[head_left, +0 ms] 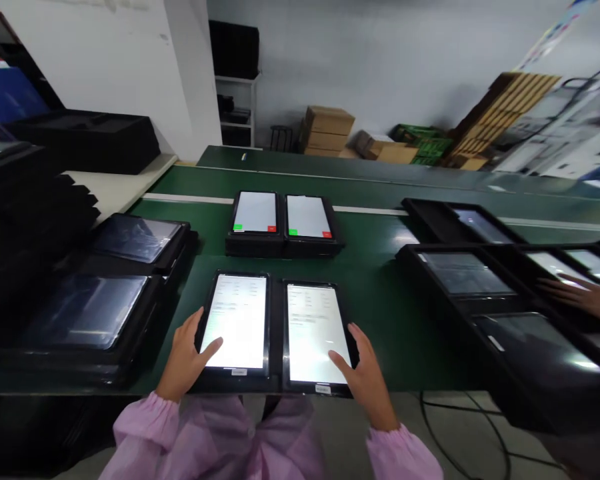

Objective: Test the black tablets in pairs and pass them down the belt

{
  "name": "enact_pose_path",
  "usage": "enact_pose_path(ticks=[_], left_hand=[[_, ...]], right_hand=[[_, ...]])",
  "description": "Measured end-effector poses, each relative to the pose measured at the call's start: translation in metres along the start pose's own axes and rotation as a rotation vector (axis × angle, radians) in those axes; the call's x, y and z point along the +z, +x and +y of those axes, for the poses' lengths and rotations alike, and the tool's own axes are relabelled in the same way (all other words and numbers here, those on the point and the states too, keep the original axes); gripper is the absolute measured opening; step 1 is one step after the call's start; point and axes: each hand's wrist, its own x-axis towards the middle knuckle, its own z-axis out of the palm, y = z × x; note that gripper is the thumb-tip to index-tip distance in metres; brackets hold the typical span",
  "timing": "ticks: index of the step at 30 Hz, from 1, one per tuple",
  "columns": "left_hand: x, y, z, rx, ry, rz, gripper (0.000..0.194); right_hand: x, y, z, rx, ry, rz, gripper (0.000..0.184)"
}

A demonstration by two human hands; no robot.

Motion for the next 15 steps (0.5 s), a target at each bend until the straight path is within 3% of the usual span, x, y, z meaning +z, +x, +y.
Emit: enact_pose_path(ticks=[11,15], left_hand=[[0.001,0.005,0.009,-0.151,-0.043,0.024,0.085],[0.003,0.006,0.007,-0.117,-0.025,0.030,0.085]], right_hand=[[0.007,0.003,-0.003,0.012,0.023,0.043,0.078],[0.007,0.004,-0.002,0.017,-0.004,0.036,0.079]])
